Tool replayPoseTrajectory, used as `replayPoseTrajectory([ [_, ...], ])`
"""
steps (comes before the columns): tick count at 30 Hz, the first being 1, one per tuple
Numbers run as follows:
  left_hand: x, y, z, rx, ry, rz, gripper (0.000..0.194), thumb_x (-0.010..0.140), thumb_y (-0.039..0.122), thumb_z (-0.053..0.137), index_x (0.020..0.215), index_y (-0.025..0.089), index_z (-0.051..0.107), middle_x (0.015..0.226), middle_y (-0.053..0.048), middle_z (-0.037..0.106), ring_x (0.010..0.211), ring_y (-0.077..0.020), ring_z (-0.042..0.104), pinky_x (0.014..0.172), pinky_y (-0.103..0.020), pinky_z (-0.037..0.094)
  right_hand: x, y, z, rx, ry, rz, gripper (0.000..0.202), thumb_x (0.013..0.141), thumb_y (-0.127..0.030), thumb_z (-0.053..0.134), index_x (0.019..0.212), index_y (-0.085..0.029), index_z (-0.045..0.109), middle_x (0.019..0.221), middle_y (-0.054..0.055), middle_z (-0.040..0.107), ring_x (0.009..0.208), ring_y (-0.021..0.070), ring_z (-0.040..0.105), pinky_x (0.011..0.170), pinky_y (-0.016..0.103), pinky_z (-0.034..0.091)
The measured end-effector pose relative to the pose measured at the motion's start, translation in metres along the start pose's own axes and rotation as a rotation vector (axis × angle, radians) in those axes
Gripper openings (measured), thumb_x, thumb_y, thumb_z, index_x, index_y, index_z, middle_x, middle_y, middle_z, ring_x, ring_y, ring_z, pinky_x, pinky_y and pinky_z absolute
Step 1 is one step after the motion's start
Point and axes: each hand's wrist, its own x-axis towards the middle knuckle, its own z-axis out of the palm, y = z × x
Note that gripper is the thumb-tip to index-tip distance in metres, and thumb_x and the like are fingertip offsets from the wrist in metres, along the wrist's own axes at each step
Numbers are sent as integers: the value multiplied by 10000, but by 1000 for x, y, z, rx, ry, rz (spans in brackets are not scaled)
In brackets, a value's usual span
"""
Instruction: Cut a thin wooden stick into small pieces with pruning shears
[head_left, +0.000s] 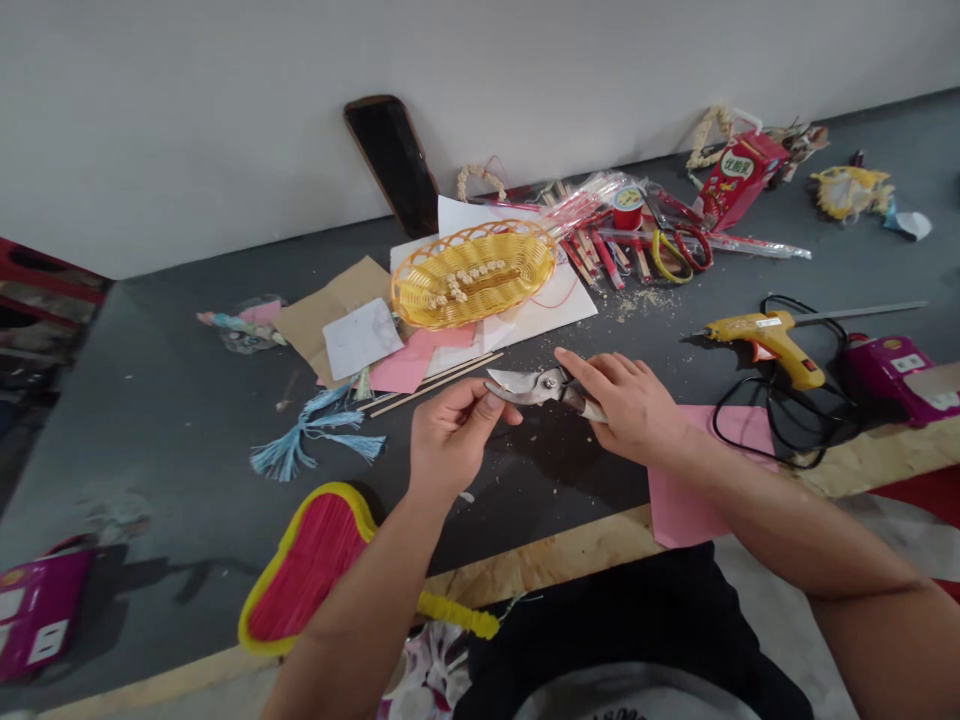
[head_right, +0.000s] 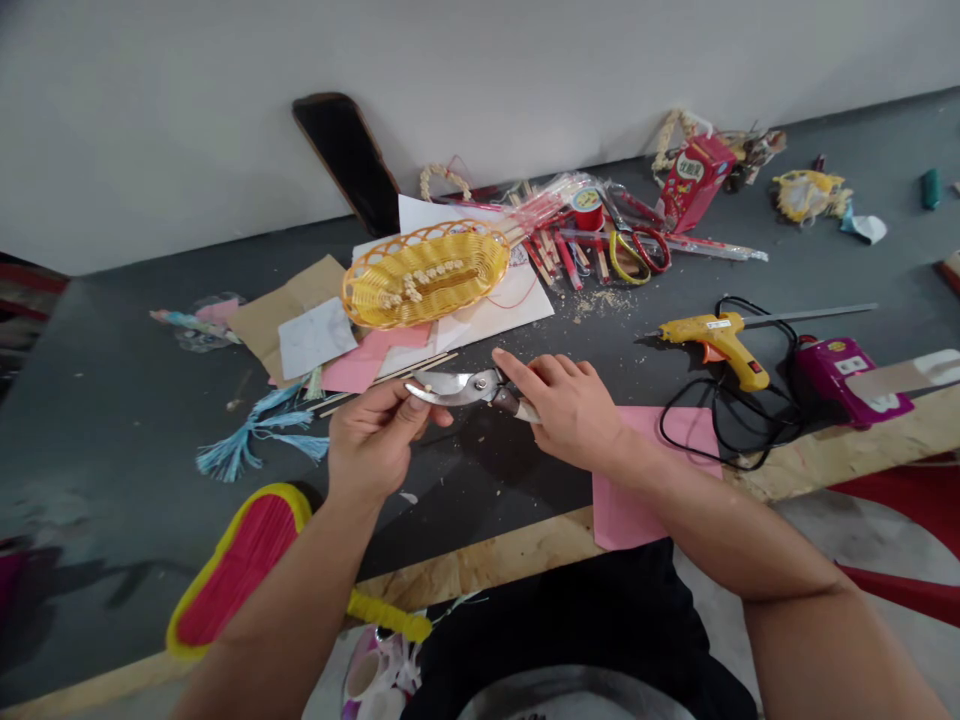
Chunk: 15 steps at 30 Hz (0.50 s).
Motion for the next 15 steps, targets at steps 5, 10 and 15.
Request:
replayPoseTrajectory([
  [5,0,2,2,-4,4,-17,281,929,413,653,777,192,736,690,-15,723,514,-83,487,499,-227,348,-3,-1,-2,-4,-28,-11,757,823,-145,539,1550,-235,350,1094,85,654,935,229,617,817,334,432],
  [10,1,6,6,22,49,0,224,901,404,692,871,189,746,740,-36,757,629,-128,630,554,-228,435,-2,-4,-3,-35,-30,48,722,826,-123,519,1524,-254,388,1151,91,663,973,240,625,810,341,425],
  [15,1,8,8,19,79,45,193,879,376,723,872,184,732,756,-39,771,670,-151,678,608,-246,492,1,-3,-3,-31,-47,30,884,736,-96,527,1571,-247,278,1267,112,622,1093,283,568,853,381,411],
])
